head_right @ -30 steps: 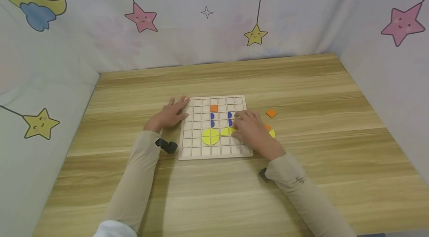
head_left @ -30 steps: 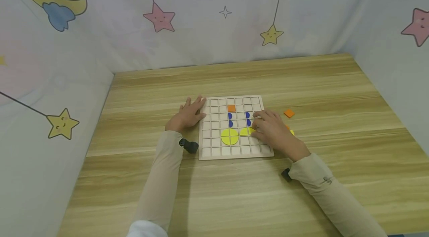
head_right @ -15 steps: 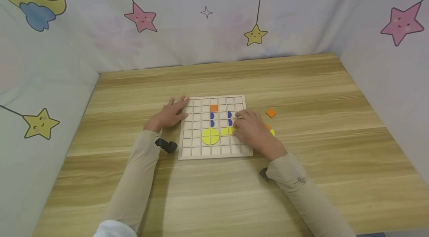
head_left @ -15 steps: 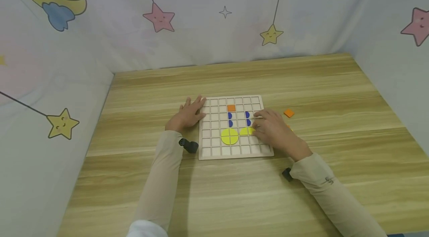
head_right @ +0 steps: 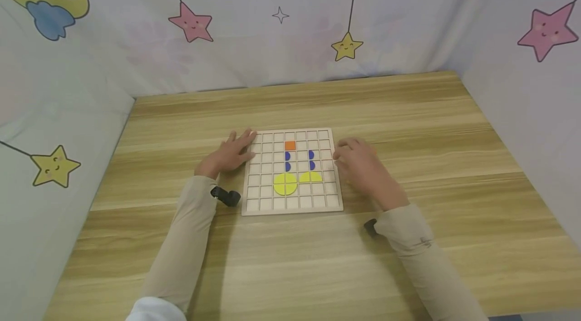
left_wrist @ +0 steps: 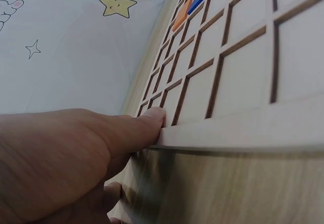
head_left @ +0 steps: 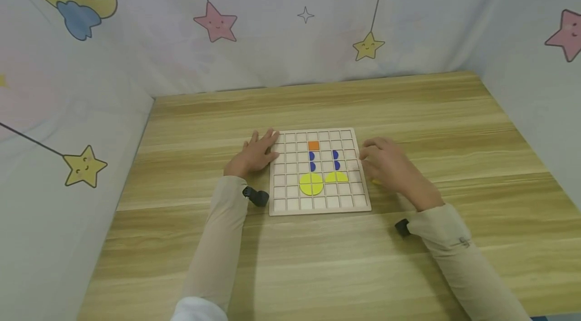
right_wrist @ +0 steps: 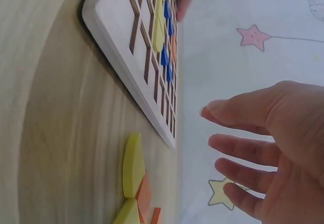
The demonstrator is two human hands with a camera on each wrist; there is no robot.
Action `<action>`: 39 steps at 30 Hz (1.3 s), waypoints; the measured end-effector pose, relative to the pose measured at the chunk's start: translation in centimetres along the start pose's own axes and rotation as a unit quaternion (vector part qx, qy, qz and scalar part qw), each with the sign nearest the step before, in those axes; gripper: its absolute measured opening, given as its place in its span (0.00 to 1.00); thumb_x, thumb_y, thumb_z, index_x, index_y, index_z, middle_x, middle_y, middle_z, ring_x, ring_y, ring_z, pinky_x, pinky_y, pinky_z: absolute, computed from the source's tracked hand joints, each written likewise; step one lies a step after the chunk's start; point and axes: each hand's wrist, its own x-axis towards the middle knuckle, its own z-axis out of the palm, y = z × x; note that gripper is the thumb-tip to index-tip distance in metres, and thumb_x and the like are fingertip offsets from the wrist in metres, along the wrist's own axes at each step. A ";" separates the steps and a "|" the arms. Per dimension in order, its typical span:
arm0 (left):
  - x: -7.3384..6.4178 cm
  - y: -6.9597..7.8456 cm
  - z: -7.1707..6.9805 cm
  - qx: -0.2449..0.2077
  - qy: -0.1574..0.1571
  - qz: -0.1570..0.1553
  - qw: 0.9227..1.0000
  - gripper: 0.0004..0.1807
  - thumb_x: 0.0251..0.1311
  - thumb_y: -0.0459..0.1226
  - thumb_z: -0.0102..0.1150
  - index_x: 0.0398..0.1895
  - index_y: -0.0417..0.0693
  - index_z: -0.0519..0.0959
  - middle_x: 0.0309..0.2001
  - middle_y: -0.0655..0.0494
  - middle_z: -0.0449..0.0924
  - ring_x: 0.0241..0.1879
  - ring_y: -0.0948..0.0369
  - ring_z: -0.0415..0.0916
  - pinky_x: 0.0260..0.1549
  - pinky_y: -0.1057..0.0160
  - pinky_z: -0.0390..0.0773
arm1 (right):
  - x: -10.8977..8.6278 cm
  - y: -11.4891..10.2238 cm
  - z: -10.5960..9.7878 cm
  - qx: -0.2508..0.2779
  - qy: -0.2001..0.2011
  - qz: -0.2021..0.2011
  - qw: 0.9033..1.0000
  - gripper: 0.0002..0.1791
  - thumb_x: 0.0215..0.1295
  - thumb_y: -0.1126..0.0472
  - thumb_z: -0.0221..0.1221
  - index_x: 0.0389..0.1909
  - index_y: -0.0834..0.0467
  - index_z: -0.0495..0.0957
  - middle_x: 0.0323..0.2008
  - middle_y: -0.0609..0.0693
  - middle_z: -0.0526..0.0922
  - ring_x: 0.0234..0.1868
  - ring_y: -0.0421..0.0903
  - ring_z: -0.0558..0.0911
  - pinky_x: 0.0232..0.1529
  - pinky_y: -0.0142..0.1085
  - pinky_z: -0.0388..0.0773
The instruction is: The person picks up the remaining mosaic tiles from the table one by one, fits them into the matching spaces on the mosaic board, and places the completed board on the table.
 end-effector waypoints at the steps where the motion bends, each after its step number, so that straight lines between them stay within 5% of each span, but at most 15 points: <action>1: 0.0 0.0 0.0 0.000 0.000 0.000 1.000 0.35 0.73 0.43 0.41 0.77 0.52 0.41 0.78 0.52 0.30 0.74 0.42 0.20 0.70 0.37 0.30 | -0.1 0.1 -0.2 0.000 0.000 0.002 1.000 0.06 0.62 0.66 0.60 0.38 0.63 0.82 0.53 0.64 0.78 0.58 0.62 0.72 0.60 0.56 0.67; 13: 0.2 -0.2 0.1 0.003 0.001 -0.003 1.000 0.35 0.74 0.43 0.41 0.77 0.53 0.41 0.78 0.52 0.30 0.74 0.42 0.20 0.70 0.37 0.30 | -2.1 1.4 -0.7 -0.033 -0.049 0.046 0.997 0.02 0.54 0.66 0.65 0.29 0.58 0.82 0.48 0.62 0.78 0.55 0.64 0.72 0.57 0.61 0.64; 21: 0.1 -0.1 0.1 0.006 -0.001 -0.005 1.000 0.35 0.74 0.43 0.40 0.77 0.52 0.40 0.78 0.52 0.30 0.74 0.42 0.20 0.70 0.37 0.30 | -2.7 1.6 -0.6 -0.033 -0.095 0.075 0.992 0.08 0.53 0.61 0.68 0.34 0.56 0.81 0.53 0.63 0.76 0.58 0.67 0.68 0.53 0.64 0.66; 39: 0.0 0.0 0.1 0.007 -0.001 -0.004 1.000 0.35 0.74 0.43 0.40 0.77 0.52 0.40 0.78 0.51 0.30 0.74 0.42 0.20 0.70 0.37 0.30 | -3.2 1.7 -0.3 -0.024 -0.075 0.080 0.994 0.10 0.56 0.58 0.67 0.33 0.60 0.80 0.58 0.67 0.72 0.61 0.68 0.65 0.58 0.66 0.60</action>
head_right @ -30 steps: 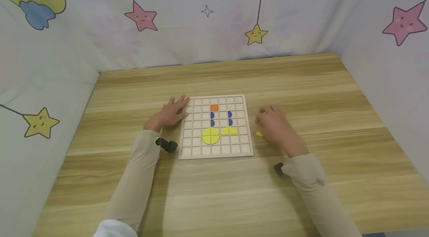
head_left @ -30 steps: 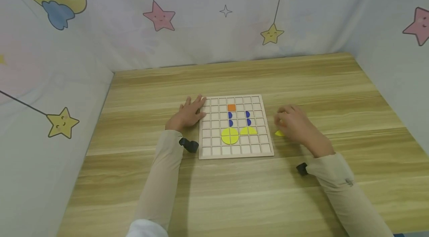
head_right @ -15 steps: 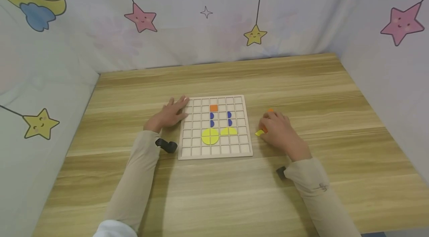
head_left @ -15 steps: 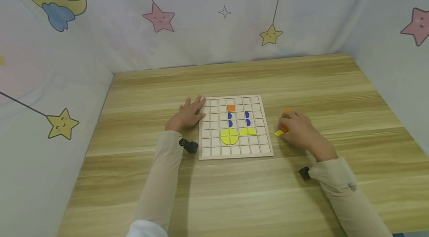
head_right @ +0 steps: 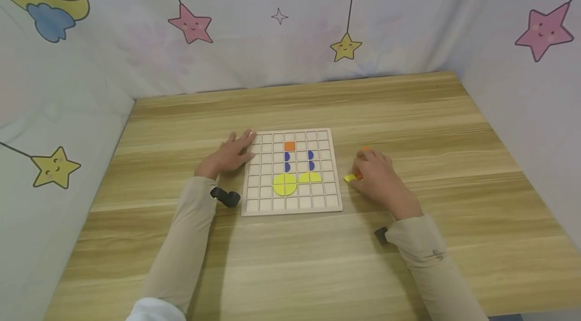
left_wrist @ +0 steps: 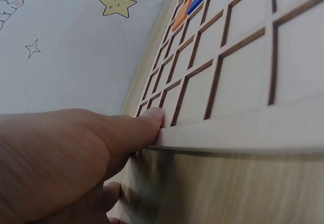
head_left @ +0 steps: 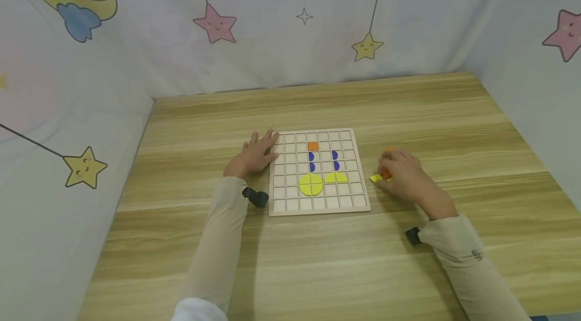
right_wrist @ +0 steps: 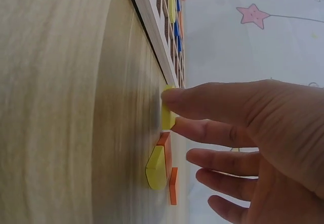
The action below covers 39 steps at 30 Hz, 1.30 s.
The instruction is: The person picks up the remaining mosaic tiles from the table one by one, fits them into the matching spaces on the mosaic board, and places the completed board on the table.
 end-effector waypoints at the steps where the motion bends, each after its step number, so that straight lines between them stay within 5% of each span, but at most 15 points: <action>1: 0.0 0.0 0.0 0.000 0.000 0.000 1.000 0.35 0.74 0.43 0.40 0.77 0.52 0.40 0.78 0.51 0.30 0.74 0.42 0.20 0.70 0.37 0.30 | 0.0 0.0 0.0 0.000 0.007 -0.003 1.000 0.10 0.56 0.57 0.67 0.33 0.59 0.80 0.58 0.67 0.72 0.61 0.68 0.65 0.57 0.66 0.60; 16: 0.2 -0.1 0.1 0.000 0.002 0.002 1.000 0.35 0.74 0.44 0.40 0.77 0.53 0.40 0.78 0.53 0.30 0.74 0.42 0.20 0.70 0.38 0.31 | 1.1 -1.7 0.4 0.035 0.060 -0.013 0.997 0.12 0.56 0.54 0.66 0.33 0.58 0.81 0.62 0.64 0.69 0.64 0.66 0.64 0.63 0.64 0.52; 39: 0.3 -0.4 0.1 0.002 0.001 0.007 1.000 0.35 0.74 0.44 0.41 0.77 0.53 0.40 0.78 0.52 0.30 0.74 0.42 0.20 0.69 0.37 0.30 | 2.0 -5.8 2.9 0.012 0.049 -0.051 0.997 0.13 0.56 0.48 0.67 0.29 0.53 0.79 0.60 0.56 0.73 0.65 0.56 0.65 0.64 0.56 0.53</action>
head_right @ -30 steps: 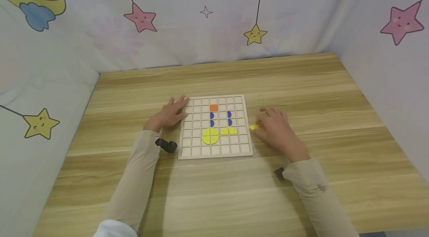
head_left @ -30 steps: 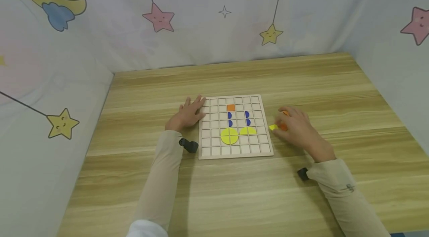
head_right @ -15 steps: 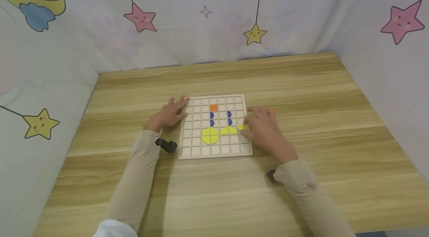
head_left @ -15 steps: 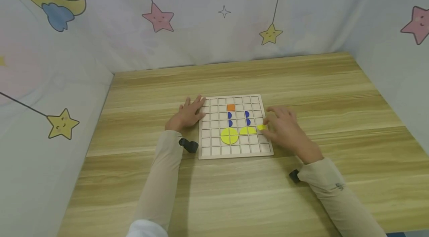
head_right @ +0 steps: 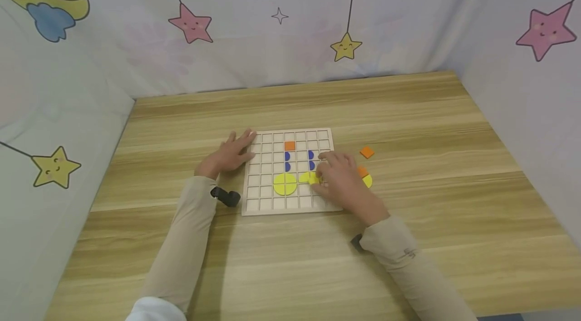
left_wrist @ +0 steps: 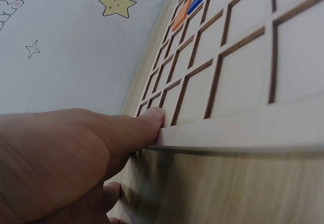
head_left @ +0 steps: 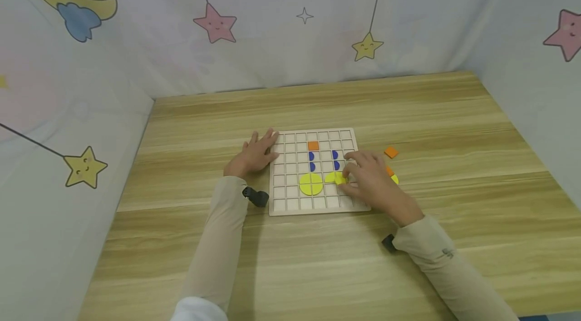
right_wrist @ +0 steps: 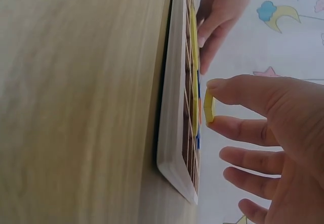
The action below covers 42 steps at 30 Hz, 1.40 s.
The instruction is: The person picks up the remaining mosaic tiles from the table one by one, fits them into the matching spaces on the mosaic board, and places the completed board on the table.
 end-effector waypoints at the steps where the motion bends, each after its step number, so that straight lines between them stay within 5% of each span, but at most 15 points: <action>1: 0.1 0.0 0.0 0.001 0.000 0.001 1.000 0.35 0.74 0.44 0.41 0.77 0.52 0.40 0.78 0.52 0.30 0.74 0.41 0.20 0.69 0.36 0.30 | 0.0 -0.1 0.0 -0.003 -0.001 -0.001 1.000 0.13 0.56 0.48 0.67 0.29 0.53 0.79 0.60 0.56 0.73 0.64 0.56 0.65 0.64 0.56 0.53; 42: -0.1 0.2 -0.1 0.000 0.001 0.001 1.000 0.35 0.74 0.44 0.40 0.77 0.52 0.40 0.78 0.51 0.31 0.74 0.41 0.20 0.69 0.36 0.31 | 0.6 -2.5 1.0 -0.040 -0.001 -0.034 0.999 0.13 0.56 0.50 0.68 0.31 0.53 0.78 0.57 0.55 0.75 0.62 0.56 0.69 0.62 0.54 0.60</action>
